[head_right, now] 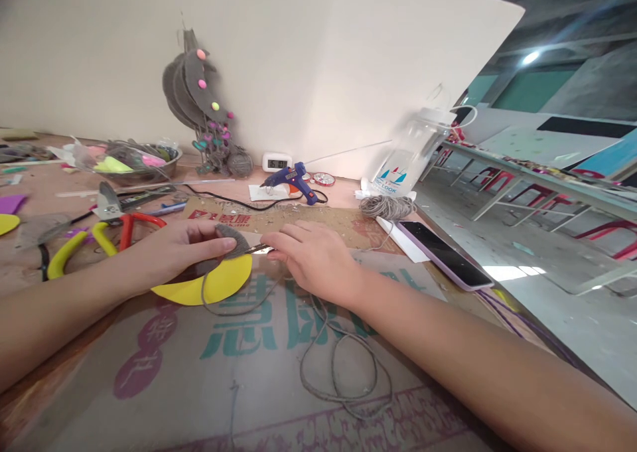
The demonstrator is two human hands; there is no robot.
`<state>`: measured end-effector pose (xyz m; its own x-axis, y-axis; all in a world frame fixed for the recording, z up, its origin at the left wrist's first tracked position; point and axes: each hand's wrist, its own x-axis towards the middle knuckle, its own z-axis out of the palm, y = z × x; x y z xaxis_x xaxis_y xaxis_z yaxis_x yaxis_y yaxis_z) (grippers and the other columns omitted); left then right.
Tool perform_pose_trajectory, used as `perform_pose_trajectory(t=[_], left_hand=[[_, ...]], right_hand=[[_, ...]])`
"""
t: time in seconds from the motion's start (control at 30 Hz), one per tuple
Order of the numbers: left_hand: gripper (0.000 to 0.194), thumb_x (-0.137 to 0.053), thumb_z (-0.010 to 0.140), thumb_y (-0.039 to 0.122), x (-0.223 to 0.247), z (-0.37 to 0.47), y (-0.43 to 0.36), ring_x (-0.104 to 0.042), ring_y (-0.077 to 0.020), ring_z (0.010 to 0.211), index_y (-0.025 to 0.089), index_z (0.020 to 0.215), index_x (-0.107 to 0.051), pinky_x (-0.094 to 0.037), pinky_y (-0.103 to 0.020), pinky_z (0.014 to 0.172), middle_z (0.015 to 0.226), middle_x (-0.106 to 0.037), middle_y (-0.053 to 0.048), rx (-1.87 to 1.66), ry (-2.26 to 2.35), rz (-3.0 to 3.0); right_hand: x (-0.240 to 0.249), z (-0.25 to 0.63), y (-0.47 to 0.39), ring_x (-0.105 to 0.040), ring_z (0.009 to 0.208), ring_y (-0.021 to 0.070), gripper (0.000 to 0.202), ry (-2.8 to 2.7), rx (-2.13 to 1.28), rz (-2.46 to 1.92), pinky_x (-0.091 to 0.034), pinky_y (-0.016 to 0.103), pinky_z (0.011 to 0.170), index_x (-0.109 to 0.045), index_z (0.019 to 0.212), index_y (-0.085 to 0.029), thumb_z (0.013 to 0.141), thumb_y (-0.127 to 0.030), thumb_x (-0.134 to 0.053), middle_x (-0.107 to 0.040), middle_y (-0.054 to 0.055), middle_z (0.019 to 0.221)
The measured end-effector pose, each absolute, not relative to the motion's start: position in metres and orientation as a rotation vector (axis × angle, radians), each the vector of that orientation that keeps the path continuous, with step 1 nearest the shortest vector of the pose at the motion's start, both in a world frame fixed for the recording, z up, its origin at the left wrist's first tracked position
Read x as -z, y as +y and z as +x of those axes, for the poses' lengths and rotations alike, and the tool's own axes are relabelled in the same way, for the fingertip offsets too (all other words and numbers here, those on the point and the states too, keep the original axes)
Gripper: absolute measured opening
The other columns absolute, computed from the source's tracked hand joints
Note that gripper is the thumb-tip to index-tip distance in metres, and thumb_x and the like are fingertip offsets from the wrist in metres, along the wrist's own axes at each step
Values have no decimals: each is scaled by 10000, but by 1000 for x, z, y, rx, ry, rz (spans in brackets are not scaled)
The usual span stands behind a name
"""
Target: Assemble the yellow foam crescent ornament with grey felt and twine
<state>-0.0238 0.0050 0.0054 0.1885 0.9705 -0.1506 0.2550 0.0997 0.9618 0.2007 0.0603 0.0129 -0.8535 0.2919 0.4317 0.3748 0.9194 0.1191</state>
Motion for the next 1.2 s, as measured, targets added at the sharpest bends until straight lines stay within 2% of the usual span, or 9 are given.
perform_pose_trajectory(t=[0.3, 0.47, 0.9, 1.03, 1.2], left_hand=[[286, -617, 733, 444, -8, -21, 4, -547, -88, 554, 178, 831, -646, -398, -182, 485, 684, -622, 5, -841, 1280, 1328], [280, -620, 731, 445, -7, -22, 5, -544, -82, 560, 179, 811, -647, -398, -173, 487, 690, -623, 10, -859, 1265, 1322], [340, -603, 723, 475, -6, -21, 4, -554, -121, 576, 162, 850, -640, -399, -216, 495, 714, -642, -15, -841, 1306, 1408], [346, -587, 735, 480, -6, -22, 4, -520, -106, 550, 163, 866, -638, -370, -205, 470, 694, -616, -4, -821, 1319, 1447], [294, -589, 746, 454, -9, -20, 3, -394, -47, 440, 167, 800, -622, -271, -167, 397, 584, -519, 43, -809, 1334, 1410]], right_hand=[[-13, 201, 60, -548, 754, 161, 252, -2671, 225, -476, -390, 269, 635, -576, 1047, -148, 928, -250, -379, -631, 58, 838], [-13, 202, 58, -565, 797, 164, 239, -2564, 96, -547, -421, 268, 671, -557, 1059, -148, 922, -251, -390, -643, 73, 907], [-11, 201, 59, -557, 787, 169, 240, -2622, 170, -483, -409, 278, 661, -557, 1053, -151, 922, -261, -389, -633, 70, 867], [-11, 201, 59, -549, 769, 165, 255, -2662, 206, -490, -401, 276, 652, -566, 1063, -143, 921, -265, -394, -626, 62, 849], [-13, 199, 57, -551, 741, 154, 259, -2668, 214, -484, -398, 266, 633, -579, 1042, -140, 928, -248, -373, -631, 58, 826]])
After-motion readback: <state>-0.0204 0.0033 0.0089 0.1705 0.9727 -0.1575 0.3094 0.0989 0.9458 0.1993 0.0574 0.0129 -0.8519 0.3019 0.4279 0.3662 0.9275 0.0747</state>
